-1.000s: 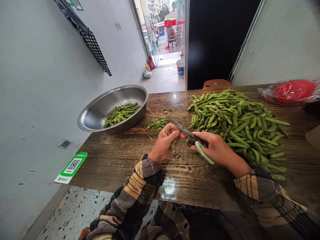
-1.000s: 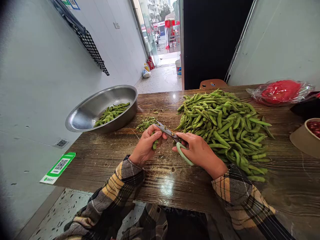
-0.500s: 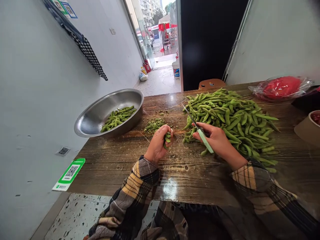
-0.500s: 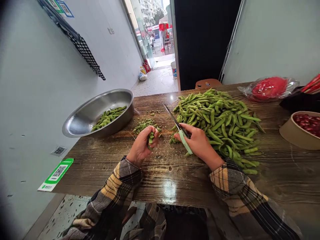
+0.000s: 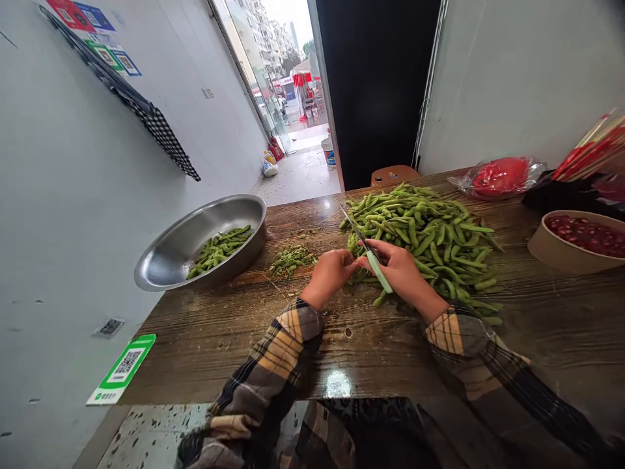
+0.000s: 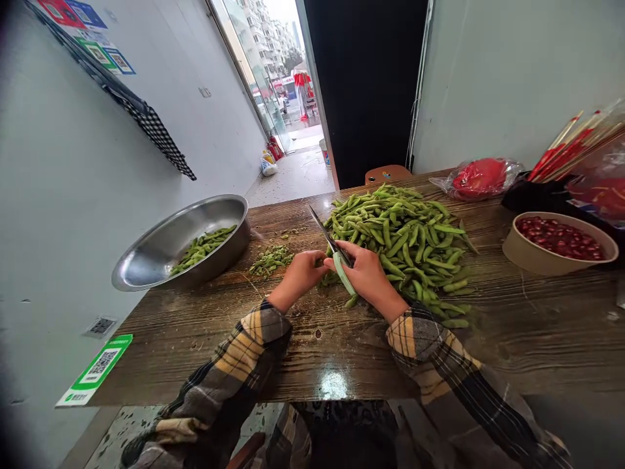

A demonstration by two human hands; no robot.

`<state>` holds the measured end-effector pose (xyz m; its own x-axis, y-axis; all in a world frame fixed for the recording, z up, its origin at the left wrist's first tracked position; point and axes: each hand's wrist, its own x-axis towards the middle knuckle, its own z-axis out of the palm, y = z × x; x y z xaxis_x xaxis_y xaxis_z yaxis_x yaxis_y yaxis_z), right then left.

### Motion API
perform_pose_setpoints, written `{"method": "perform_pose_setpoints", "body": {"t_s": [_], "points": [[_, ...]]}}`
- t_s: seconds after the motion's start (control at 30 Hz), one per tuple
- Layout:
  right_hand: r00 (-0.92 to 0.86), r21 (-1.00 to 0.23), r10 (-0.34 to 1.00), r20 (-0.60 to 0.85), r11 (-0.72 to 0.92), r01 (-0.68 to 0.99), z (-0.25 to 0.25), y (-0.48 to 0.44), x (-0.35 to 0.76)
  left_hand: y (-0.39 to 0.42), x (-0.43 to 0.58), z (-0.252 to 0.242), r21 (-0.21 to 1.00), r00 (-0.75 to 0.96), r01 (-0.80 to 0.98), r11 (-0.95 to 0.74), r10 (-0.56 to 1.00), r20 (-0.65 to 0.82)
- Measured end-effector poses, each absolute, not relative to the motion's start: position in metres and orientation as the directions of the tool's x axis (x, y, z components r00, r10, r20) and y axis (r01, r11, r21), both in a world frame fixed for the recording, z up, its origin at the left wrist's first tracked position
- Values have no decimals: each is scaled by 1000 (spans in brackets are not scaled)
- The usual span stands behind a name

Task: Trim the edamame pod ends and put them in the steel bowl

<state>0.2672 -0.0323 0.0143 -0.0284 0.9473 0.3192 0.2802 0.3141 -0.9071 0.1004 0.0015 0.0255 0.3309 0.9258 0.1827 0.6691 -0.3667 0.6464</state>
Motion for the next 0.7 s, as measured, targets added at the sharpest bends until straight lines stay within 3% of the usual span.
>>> {"method": "perform_pose_setpoints", "body": {"t_s": [0.1,0.2,0.3,0.4,0.53,0.7], "points": [[-24,-904,946,323,316,286,13,-30,268,8,108,20,607,351,713,-351,928,124],[-10,-911,947,320,310,270,13,-30,268,7,104,21,709,369,625,-326,924,100],[-7,-912,944,328,319,257,17,-31,267,-1,90,27,881,327,416,-225,941,86],[-17,-902,938,346,338,270,22,-34,264,-11,72,34,993,234,120,1,972,-29],[-19,-899,943,332,323,296,24,-38,261,-21,55,37,971,282,-156,179,951,-130],[-74,-904,966,248,258,340,24,-43,259,-26,46,34,944,336,-243,222,933,-133]]}}
